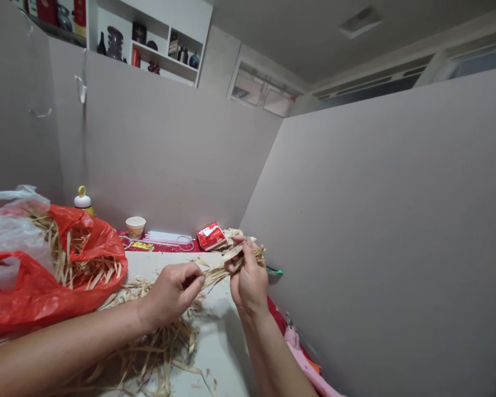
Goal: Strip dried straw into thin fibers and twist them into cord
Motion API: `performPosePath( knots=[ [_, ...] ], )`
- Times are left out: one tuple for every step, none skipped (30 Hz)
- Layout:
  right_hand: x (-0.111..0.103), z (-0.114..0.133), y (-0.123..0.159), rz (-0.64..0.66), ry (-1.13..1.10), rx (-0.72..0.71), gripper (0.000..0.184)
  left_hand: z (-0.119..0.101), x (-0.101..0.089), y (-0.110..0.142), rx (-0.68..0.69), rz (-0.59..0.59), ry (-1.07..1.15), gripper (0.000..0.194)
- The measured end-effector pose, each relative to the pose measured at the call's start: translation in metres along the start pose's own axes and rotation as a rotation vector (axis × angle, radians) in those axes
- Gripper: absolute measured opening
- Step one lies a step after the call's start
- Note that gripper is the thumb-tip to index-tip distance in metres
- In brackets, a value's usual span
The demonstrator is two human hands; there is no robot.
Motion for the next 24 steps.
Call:
performPosePath(
  knots=[
    [0.001,0.001,-0.001,0.008,-0.015,-0.006,0.022,0.001,0.001,0.0,-0.005,0.007,-0.001,0.018],
    [0.001,0.002,-0.001,0.019,-0.033,-0.002,0.021,0.002,0.002,0.0,-0.01,0.011,-0.002,0.018],
    [0.002,0.002,-0.001,0.031,-0.059,0.016,0.021,0.003,0.003,0.0,-0.014,0.014,-0.002,0.018],
    [0.004,0.002,-0.001,0.043,-0.092,0.047,0.021,0.004,0.004,-0.001,-0.019,0.016,0.001,0.018],
    [0.005,0.002,0.0,0.055,-0.131,0.089,0.022,0.004,0.004,-0.001,-0.026,0.02,0.006,0.018],
    [0.006,0.002,0.001,0.065,-0.167,0.135,0.024,0.004,0.005,-0.001,-0.038,0.025,0.012,0.018],
    [0.006,0.001,0.002,0.072,-0.194,0.171,0.025,0.005,0.006,-0.002,-0.057,0.038,0.021,0.017],
    [0.006,0.002,0.002,0.075,-0.206,0.195,0.025,0.006,0.007,-0.002,-0.083,0.062,0.036,0.017],
    [0.006,0.004,0.002,0.071,-0.201,0.202,0.026,0.008,0.009,-0.003,-0.113,0.093,0.054,0.017],
    [0.005,0.006,0.002,0.067,-0.183,0.2,0.027,0.01,0.009,-0.003,-0.143,0.125,0.074,0.018],
    [0.003,0.009,0.001,0.061,-0.16,0.19,0.029,0.014,0.009,-0.003,-0.17,0.152,0.094,0.018],
    [0.001,0.014,-0.001,0.055,-0.139,0.177,0.031,0.02,0.007,-0.004,-0.196,0.167,0.111,0.019],
    [-0.002,0.019,-0.003,0.046,-0.125,0.16,0.033,0.027,0.004,-0.005,-0.223,0.172,0.118,0.02],
    [-0.005,0.026,-0.006,0.037,-0.118,0.141,0.034,0.036,0.0,-0.006,-0.255,0.167,0.116,0.02],
    [-0.009,0.034,-0.01,0.024,-0.116,0.114,0.035,0.046,-0.004,-0.007,-0.291,0.161,0.1,0.02],
    [-0.014,0.042,-0.013,0.011,-0.115,0.083,0.036,0.057,-0.008,-0.008,-0.324,0.16,0.069,0.02],
    [-0.018,0.051,-0.017,0.0,-0.115,0.05,0.037,0.068,-0.011,-0.01,-0.353,0.17,0.023,0.02],
    [-0.023,0.06,-0.02,-0.008,-0.113,0.019,0.038,0.078,-0.013,-0.011,-0.366,0.192,-0.036,0.018],
    [-0.027,0.068,-0.023,-0.017,-0.11,-0.008,0.039,0.087,-0.013,-0.013,-0.369,0.219,-0.103,0.017],
    [-0.031,0.075,-0.025,-0.027,-0.107,-0.03,0.04,0.095,-0.013,-0.015,-0.364,0.245,-0.181,0.016],
    [-0.035,0.08,-0.026,-0.04,-0.104,-0.048,0.041,0.101,-0.011,-0.017,-0.358,0.262,-0.263,0.016],
    [-0.038,0.084,-0.027,-0.052,-0.102,-0.061,0.043,0.106,-0.009,-0.019,-0.356,0.272,-0.343,0.018],
    [-0.04,0.088,-0.027,-0.058,-0.101,-0.07,0.045,0.11,-0.005,-0.021,-0.361,0.278,-0.416,0.021],
    [-0.041,0.091,-0.027,-0.058,-0.101,-0.078,0.048,0.114,-0.001,-0.022,-0.38,0.295,-0.473,0.023]
  ],
)
Point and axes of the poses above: each hand's wrist, its own y-axis away from the middle knuckle, its own x-axis out of the palm, z = x × y, the point moved 5 cm from there along -y, towards the middle knuckle, and after that the axes turned 5 degrees about -x, right-handed, at the moved point
